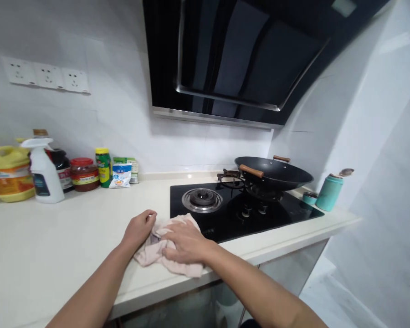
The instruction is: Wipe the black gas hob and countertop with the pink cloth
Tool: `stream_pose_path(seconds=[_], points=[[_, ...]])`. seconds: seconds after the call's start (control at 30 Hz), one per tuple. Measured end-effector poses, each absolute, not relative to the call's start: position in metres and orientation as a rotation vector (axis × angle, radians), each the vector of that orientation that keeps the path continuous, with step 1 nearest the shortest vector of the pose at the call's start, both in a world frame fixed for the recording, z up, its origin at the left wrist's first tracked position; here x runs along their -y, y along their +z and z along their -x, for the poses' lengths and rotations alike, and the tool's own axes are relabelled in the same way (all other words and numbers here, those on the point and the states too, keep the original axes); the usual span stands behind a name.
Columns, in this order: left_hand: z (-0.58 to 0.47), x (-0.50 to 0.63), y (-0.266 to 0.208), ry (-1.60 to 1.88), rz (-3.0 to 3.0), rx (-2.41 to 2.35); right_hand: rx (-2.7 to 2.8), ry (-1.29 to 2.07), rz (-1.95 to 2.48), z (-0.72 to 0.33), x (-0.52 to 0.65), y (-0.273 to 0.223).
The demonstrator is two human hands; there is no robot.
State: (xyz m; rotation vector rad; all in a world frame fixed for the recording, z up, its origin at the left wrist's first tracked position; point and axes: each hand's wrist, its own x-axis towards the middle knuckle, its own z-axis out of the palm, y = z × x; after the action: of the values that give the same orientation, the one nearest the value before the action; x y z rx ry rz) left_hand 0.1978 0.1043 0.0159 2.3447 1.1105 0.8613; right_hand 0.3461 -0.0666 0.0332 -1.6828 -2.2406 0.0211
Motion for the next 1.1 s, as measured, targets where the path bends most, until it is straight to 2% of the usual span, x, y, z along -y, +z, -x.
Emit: stream_pose_path(seconds=[0.23,0.67,0.83,1.0,1.1], points=[[-0.201,-0.106,0.02,0.762,-2.395,-1.194,1.935,-0.062,1.898,-0.425,0.136,0.023],[-0.203,-0.113,0.023,0.59,-2.462,-1.284,1.203,-0.541,2.432,-0.58,0.306,-0.019],[-0.204,-0.107,0.024,0.571,-2.47,-1.248,0.932,-0.319,2.582,-0.623,0.359,-0.002],[-0.206,-0.104,0.022,0.574,-2.495,-1.18,0.751,-0.463,2.548,-0.672,0.351,0.025],[-0.206,-0.103,0.023,0.606,-2.49,-1.163,0.755,-0.417,2.534,-0.697,0.314,0.022]])
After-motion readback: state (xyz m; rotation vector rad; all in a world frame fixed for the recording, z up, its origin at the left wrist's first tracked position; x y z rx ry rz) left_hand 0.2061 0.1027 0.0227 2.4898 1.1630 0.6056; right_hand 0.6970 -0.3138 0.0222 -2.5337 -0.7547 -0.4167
